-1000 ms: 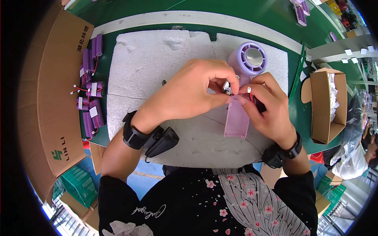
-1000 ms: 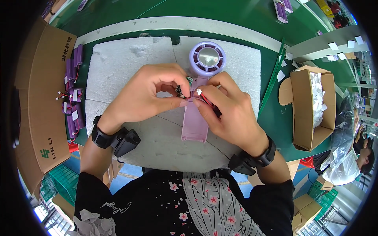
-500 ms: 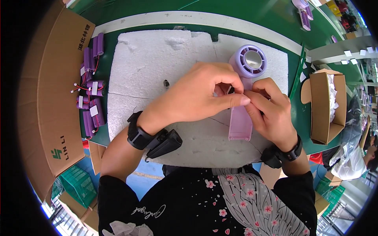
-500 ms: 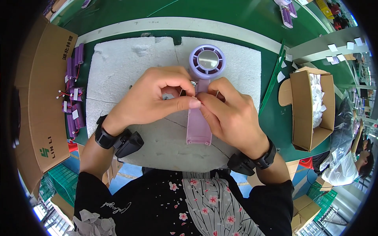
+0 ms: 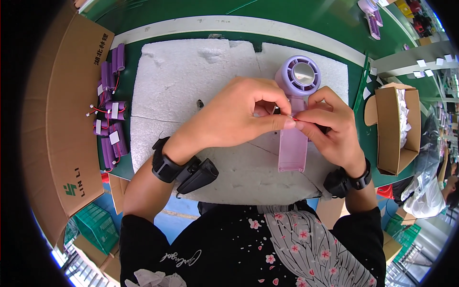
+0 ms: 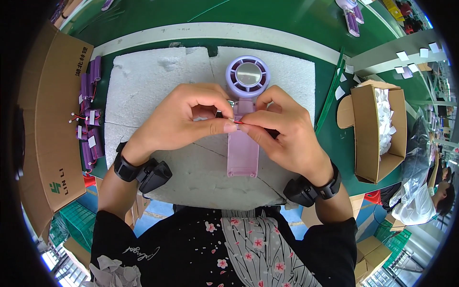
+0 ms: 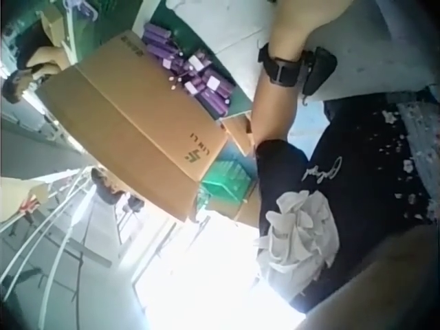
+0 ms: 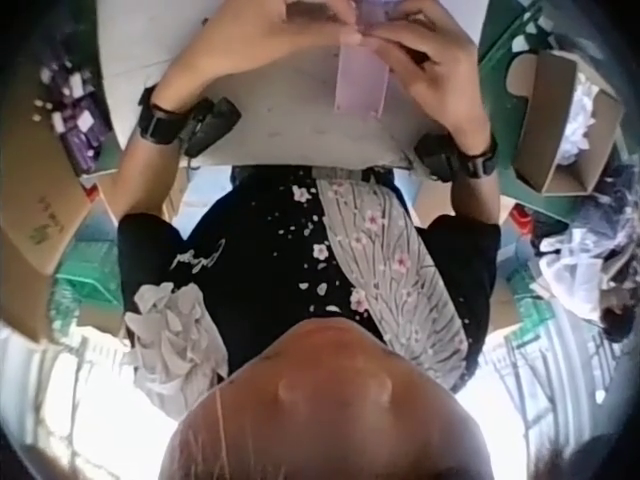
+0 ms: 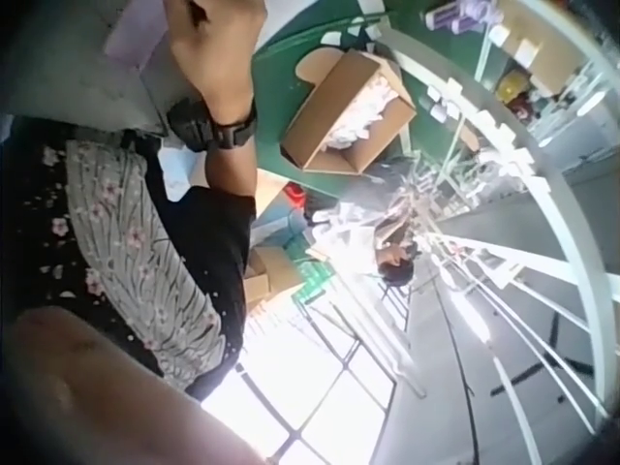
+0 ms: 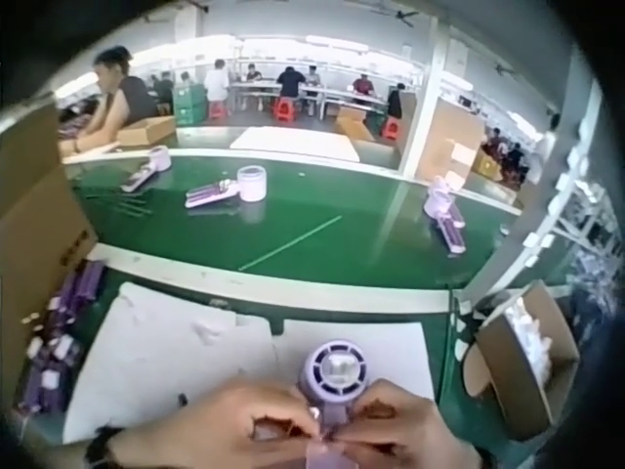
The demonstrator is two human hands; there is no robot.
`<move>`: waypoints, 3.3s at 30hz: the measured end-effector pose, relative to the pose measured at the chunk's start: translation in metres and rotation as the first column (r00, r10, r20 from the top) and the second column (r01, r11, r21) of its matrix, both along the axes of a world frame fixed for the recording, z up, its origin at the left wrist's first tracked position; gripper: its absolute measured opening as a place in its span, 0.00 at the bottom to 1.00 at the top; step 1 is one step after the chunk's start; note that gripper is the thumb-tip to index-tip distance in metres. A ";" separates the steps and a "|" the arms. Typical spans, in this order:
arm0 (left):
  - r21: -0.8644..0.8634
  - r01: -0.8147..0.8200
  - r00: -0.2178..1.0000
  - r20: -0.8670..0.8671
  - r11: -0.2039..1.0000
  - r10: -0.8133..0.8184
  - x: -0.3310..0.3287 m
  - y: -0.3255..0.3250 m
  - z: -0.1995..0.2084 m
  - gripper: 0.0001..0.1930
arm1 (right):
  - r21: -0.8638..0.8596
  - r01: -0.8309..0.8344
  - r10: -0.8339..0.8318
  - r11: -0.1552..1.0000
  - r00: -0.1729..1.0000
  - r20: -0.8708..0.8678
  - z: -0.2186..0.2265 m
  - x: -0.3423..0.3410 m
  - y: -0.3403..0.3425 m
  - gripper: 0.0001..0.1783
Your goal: Assembling handheld fans by fitting motors, circuit boards, and batteries into plastic housings.
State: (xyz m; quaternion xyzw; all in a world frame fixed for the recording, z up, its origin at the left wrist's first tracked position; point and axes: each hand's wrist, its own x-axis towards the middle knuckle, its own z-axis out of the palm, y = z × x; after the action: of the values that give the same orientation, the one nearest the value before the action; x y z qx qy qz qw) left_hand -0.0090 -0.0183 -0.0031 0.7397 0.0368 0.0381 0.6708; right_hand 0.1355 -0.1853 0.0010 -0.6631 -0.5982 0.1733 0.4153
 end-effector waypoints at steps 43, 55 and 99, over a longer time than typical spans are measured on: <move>-0.115 -0.003 0.998 -0.056 0.993 -0.004 0.000 0.000 0.003 0.13 | -0.066 -0.085 0.095 0.994 0.981 0.167 0.009 -0.004 -0.003 0.09; -0.216 0.024 0.996 -0.077 0.976 -0.042 0.001 0.002 0.002 0.13 | -0.043 -0.061 0.066 0.997 0.987 0.143 0.009 -0.004 -0.003 0.08; 0.220 -0.261 0.960 0.164 0.940 0.228 0.004 -0.018 0.001 0.18 | 0.050 0.295 -0.294 0.954 0.956 -0.022 -0.003 -0.027 0.004 0.17</move>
State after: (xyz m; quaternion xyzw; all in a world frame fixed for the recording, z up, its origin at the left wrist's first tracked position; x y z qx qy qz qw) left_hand -0.0052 -0.0360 -0.0024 0.8004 0.0777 0.1758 0.5678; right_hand 0.1089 -0.1810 -0.0017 -0.7322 -0.4942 0.0984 0.4581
